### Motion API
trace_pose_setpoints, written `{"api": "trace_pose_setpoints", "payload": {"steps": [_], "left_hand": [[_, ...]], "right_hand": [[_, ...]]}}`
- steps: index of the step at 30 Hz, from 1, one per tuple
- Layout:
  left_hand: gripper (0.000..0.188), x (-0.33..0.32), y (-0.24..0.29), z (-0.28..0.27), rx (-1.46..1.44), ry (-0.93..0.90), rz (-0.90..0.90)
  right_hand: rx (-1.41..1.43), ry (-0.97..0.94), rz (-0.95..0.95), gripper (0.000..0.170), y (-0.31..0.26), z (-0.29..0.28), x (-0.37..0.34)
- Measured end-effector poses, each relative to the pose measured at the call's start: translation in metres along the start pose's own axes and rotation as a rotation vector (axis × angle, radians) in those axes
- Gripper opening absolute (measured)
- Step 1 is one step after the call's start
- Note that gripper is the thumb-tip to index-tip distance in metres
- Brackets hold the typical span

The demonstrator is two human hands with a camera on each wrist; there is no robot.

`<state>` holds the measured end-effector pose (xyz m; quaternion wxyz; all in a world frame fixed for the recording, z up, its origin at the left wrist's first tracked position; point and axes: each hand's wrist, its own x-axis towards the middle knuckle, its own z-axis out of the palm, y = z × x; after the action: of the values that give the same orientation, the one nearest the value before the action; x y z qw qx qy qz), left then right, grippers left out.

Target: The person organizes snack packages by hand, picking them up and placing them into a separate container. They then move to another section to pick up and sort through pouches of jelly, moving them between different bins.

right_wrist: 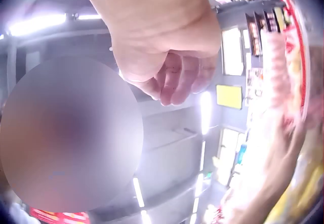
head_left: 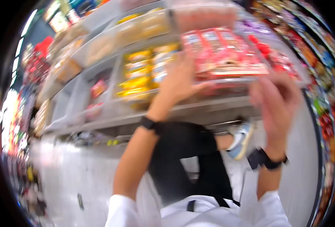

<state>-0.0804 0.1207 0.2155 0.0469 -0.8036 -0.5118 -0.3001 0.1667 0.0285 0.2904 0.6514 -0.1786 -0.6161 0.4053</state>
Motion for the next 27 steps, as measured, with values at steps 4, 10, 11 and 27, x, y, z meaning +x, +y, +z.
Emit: {"api": "trace_pose_setpoints", "payload": {"steps": [4, 10, 11, 27], "left_hand": [[0.114, -0.003, 0.005, -0.004, 0.124, -0.03, -0.056], [0.116, -0.005, 0.002, -0.001, 0.169, 0.024, -0.046], [0.116, -0.004, 0.002, -0.001, 0.148, 0.019, -0.05], [0.114, -0.004, 0.005, -0.002, 0.106, 0.025, -0.056]], "right_hand": [[0.25, -0.237, -0.267, 0.024, -0.039, 0.049, -0.036], [0.535, -0.523, -0.15, 0.026, -0.055, 0.058, -0.054], [0.603, -0.513, -0.145, 0.027, -0.053, 0.062, -0.057], [0.768, -0.416, -0.155, 0.038, -0.055, 0.094, -0.063]]}}
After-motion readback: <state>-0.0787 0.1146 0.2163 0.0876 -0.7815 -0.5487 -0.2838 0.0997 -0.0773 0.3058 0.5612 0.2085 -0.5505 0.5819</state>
